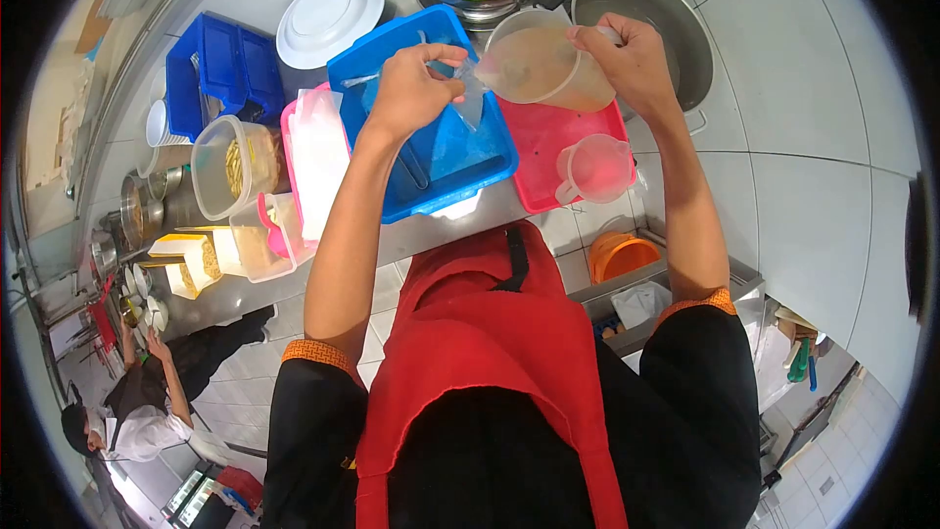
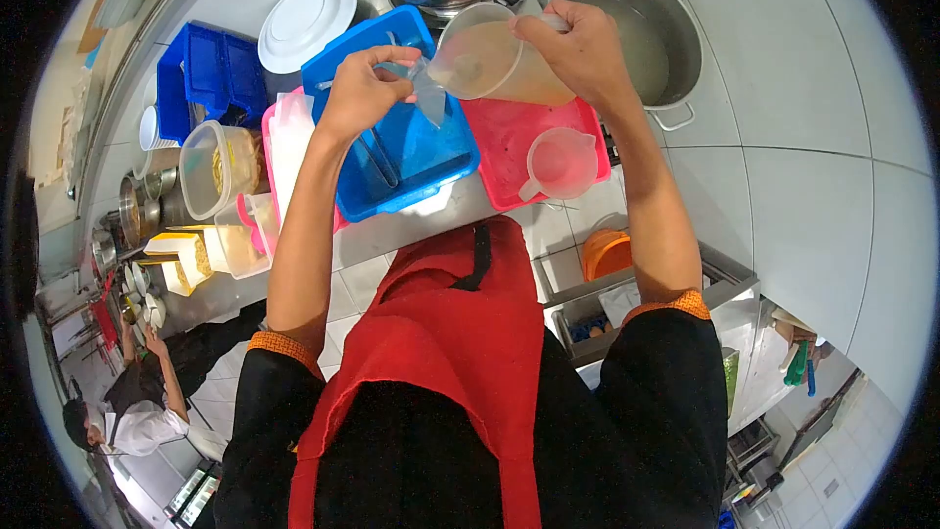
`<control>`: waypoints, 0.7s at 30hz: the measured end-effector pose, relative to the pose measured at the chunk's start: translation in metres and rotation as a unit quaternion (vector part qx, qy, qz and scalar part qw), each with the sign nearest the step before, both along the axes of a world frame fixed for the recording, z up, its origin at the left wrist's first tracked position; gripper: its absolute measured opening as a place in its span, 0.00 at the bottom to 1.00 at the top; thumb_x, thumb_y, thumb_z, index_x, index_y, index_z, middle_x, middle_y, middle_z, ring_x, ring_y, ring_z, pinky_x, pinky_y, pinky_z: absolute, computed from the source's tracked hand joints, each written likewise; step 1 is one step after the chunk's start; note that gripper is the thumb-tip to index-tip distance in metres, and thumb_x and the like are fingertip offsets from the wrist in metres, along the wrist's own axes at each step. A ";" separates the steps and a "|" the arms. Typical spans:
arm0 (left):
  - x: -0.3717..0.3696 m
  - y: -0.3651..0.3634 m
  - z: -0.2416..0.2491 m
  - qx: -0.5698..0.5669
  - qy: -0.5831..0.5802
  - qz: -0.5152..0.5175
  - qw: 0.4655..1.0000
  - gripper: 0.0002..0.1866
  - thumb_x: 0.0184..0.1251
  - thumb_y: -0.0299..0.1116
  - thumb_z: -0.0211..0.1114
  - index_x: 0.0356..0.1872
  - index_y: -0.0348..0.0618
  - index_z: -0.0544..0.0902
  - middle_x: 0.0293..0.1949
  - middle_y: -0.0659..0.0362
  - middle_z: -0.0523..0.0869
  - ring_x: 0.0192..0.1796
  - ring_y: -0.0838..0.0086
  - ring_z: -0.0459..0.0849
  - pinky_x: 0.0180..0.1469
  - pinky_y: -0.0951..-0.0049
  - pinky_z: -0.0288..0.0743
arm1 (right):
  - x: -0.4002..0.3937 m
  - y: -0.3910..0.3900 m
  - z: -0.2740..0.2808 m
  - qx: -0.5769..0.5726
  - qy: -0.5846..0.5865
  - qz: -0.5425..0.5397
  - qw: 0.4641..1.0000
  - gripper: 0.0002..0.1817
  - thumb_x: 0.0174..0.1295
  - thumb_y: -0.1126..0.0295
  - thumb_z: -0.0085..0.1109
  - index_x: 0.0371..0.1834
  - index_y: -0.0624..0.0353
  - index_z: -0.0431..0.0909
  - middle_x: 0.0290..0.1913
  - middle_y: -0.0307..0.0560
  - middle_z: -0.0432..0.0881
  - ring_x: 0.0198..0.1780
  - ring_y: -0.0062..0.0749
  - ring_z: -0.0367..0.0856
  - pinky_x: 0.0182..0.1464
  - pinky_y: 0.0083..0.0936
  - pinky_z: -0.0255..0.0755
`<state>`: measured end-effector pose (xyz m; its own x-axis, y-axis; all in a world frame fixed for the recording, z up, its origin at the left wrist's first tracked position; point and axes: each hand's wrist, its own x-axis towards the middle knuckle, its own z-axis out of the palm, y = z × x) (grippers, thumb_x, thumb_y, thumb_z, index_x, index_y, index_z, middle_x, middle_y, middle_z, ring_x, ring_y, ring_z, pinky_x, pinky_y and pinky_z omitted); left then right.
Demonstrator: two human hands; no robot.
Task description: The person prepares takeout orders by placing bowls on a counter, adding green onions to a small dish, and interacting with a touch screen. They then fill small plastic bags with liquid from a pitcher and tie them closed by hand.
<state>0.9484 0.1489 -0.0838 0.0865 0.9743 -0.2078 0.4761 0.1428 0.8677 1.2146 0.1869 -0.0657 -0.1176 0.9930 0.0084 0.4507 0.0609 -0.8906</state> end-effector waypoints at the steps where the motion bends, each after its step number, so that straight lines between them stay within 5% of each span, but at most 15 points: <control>1: 0.000 0.000 0.000 -0.001 -0.004 0.002 1.000 0.22 0.51 0.18 0.63 0.52 0.31 0.82 0.48 0.52 0.85 0.35 0.71 0.89 0.38 0.76 0.80 | 0.000 0.000 0.001 -0.001 -0.002 0.002 1.000 0.19 0.53 0.58 0.66 0.24 0.67 0.79 0.17 0.38 0.71 0.23 0.19 0.66 0.26 0.25 0.63; 21: -0.001 0.001 -0.005 -0.017 -0.045 0.018 0.999 0.22 0.51 0.16 0.63 0.52 0.31 0.83 0.49 0.51 0.84 0.33 0.73 0.87 0.36 0.77 0.80 | -0.001 -0.002 -0.008 -0.025 0.045 0.011 0.999 0.19 0.52 0.57 0.68 0.23 0.67 0.79 0.18 0.35 0.72 0.24 0.16 0.66 0.25 0.22 0.63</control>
